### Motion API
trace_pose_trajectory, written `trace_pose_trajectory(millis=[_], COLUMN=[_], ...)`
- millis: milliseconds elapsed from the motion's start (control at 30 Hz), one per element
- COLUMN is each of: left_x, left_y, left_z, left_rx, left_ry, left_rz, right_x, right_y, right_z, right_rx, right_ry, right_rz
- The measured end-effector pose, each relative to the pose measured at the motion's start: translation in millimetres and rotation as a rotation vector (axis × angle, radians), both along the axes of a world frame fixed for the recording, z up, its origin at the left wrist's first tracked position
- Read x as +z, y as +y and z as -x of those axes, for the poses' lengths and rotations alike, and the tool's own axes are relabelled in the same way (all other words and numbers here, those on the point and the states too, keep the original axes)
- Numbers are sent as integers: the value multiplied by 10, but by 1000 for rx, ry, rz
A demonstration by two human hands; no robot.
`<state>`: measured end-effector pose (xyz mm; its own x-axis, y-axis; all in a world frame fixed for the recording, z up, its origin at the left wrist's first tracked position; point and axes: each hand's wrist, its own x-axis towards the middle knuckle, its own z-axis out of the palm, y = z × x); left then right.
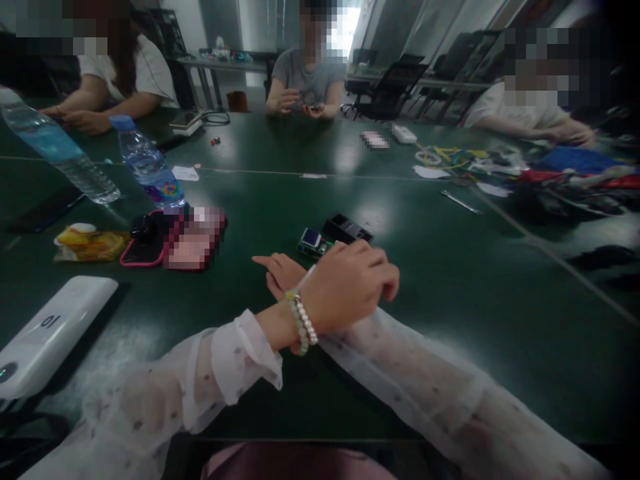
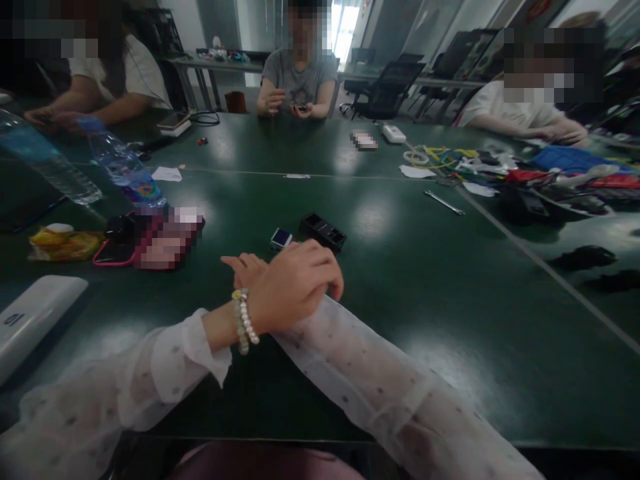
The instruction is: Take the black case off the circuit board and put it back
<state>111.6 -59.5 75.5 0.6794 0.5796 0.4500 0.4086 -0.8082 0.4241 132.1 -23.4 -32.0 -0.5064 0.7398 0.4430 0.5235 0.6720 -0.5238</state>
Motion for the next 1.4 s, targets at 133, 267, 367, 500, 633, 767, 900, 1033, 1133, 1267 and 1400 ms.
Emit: trace_pose_trajectory(millis=[133, 267, 367, 500, 633, 767, 900, 1033, 1133, 1267, 1400], left_x=[15, 82, 108, 29, -110, -185, -208, -234, -281, -392, -499], left_y=[-13, 49, 128, 212, 253, 302, 369, 472, 575, 693, 757], left_z=[-299, -416, -455, -521, -602, -609, -571, -580, -624, -697, -742], left_rx=[-164, -226, -285, -373, -394, -417, -475, -498, -520, -505, -509], left_ry=[132, 183, 208, 204, 213, 263, 293, 315, 382, 435, 432], left_rz=[-38, -24, 1, 38, 23, 58, 119, 139, 176, 238, 318], right_x=[141, 232, 239, 215, 177, 132, 102, 65, 27, 20, 76], right_y=[248, 301, 298, 329, 445, 627, 827, 998, 1051, 1030, 1003], right_z=[571, 870, 951, 976, 978, 1015, 1106, 1199, 1227, 1207, 1172], right_rx=[159, 189, 187, 199, 161, 85, -97, -116, -54, -39, -78], right_ry=[-324, -439, -440, -439, -295, -192, -141, -67, -13, 4, -26], right_rz=[32, 31, 18, 54, 156, 186, 160, 192, 199, 201, 180])
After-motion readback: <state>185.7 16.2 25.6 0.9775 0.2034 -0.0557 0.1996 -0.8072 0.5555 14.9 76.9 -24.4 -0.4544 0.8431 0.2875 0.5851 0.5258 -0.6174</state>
